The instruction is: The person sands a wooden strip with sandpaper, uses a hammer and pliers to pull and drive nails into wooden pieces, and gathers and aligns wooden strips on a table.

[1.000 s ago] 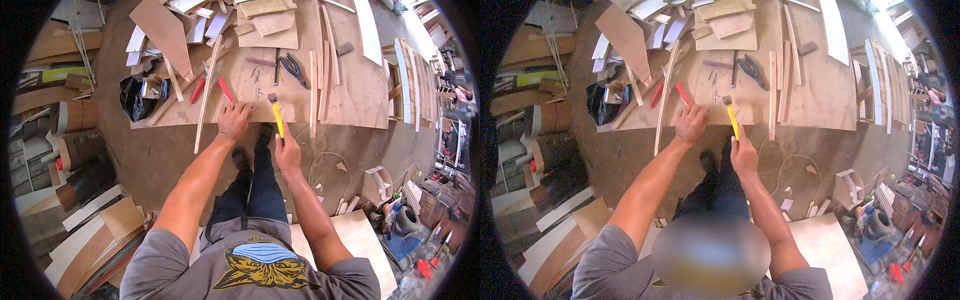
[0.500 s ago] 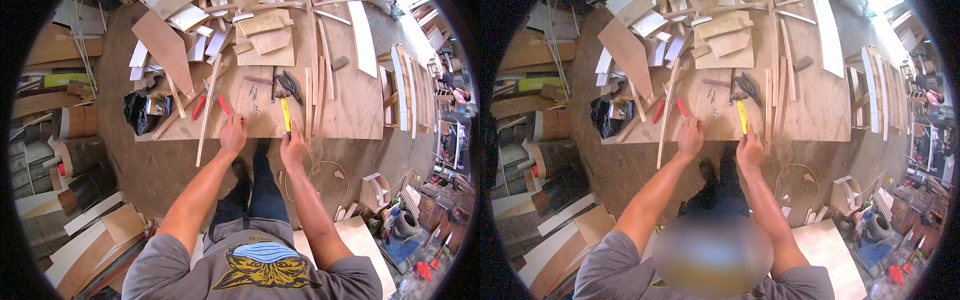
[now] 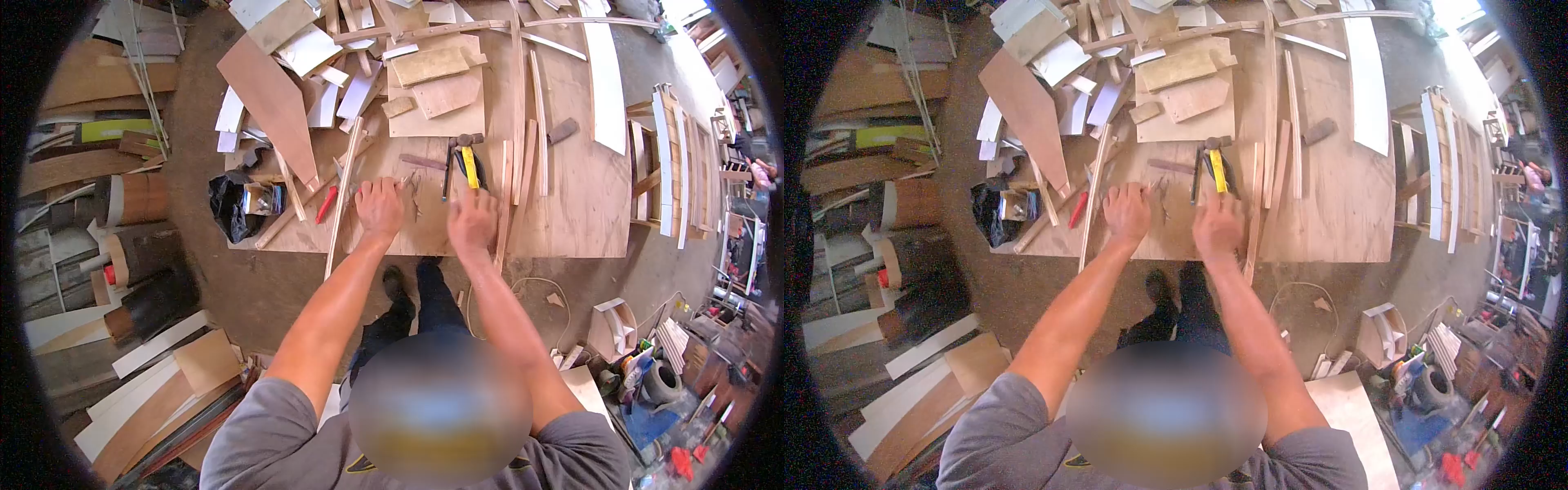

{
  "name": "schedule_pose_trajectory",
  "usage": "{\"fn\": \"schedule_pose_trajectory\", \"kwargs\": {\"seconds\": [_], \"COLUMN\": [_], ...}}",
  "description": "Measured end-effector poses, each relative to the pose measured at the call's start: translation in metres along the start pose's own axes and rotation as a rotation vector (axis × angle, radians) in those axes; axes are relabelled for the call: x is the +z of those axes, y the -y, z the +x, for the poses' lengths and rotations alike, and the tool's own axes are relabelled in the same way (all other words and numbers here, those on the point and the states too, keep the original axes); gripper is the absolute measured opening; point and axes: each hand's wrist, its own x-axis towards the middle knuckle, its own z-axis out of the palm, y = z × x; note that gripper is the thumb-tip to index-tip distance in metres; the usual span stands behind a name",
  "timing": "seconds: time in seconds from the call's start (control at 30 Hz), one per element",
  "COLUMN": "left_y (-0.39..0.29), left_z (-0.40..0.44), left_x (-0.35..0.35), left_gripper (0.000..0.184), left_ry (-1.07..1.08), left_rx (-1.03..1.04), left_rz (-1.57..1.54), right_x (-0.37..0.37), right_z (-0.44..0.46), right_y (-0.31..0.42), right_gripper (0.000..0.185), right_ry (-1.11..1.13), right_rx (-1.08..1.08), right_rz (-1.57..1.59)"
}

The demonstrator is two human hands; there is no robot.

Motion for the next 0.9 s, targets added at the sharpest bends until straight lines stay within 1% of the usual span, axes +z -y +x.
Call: {"fn": "schedule_pose_trajectory", "kwargs": {"seconds": [0.03,0.13,0.23,0.33,0.43,0.53,0.63,0.73,0.83,0.9], "left_y": [0.001,0.005,0.009,0.008,0.008,0.010,0.014,0.020,0.033,0.042], "left_z": [0.002,0.004,0.005,0.005,0.006,0.006,0.007,0.005,0.004,0.001], "left_x": [0.003,0.009,0.008,0.000,-0.002,0.000,0.001,-0.004,-0.015,-0.019], "left_gripper": [0.016,0.016,0.016,0.017,0.016,0.013,0.013,0.014,0.015,0.015], "left_ry": [0.015,-0.015,-0.070,-0.066,-0.069,-0.088,-0.106,-0.092,-0.058,-0.050], "left_rx": [-0.008,-0.080,-0.115,-0.132,-0.134,-0.123,-0.127,-0.099,-0.087,-0.095], "left_rz": [0.027,-0.012,-0.025,-0.138,-0.191,-0.238,-0.307,-0.377,-0.575,-0.617], "right_x": [0.004,0.034,0.034,0.064,0.074,0.079,0.086,0.084,0.077,0.078], "right_z": [0.003,0.009,0.033,0.038,0.034,0.028,0.030,0.031,0.034,0.033], "right_y": [0.009,0.037,0.070,0.073,0.071,0.062,0.060,0.055,0.054,0.052], "right_gripper": [0.037,0.034,0.031,0.024,0.018,0.016,0.010,0.008,0.008,0.008], "right_ry": [0.036,0.132,0.365,0.349,0.295,0.177,0.058,-0.011,0.102,0.098], "right_rx": [-0.053,-0.038,0.171,0.134,0.128,0.032,-0.070,-0.178,-0.202,-0.197], "right_rz": [0.065,0.148,0.028,-0.187,-0.259,-0.240,-0.309,-0.251,-0.239,-0.194]}}
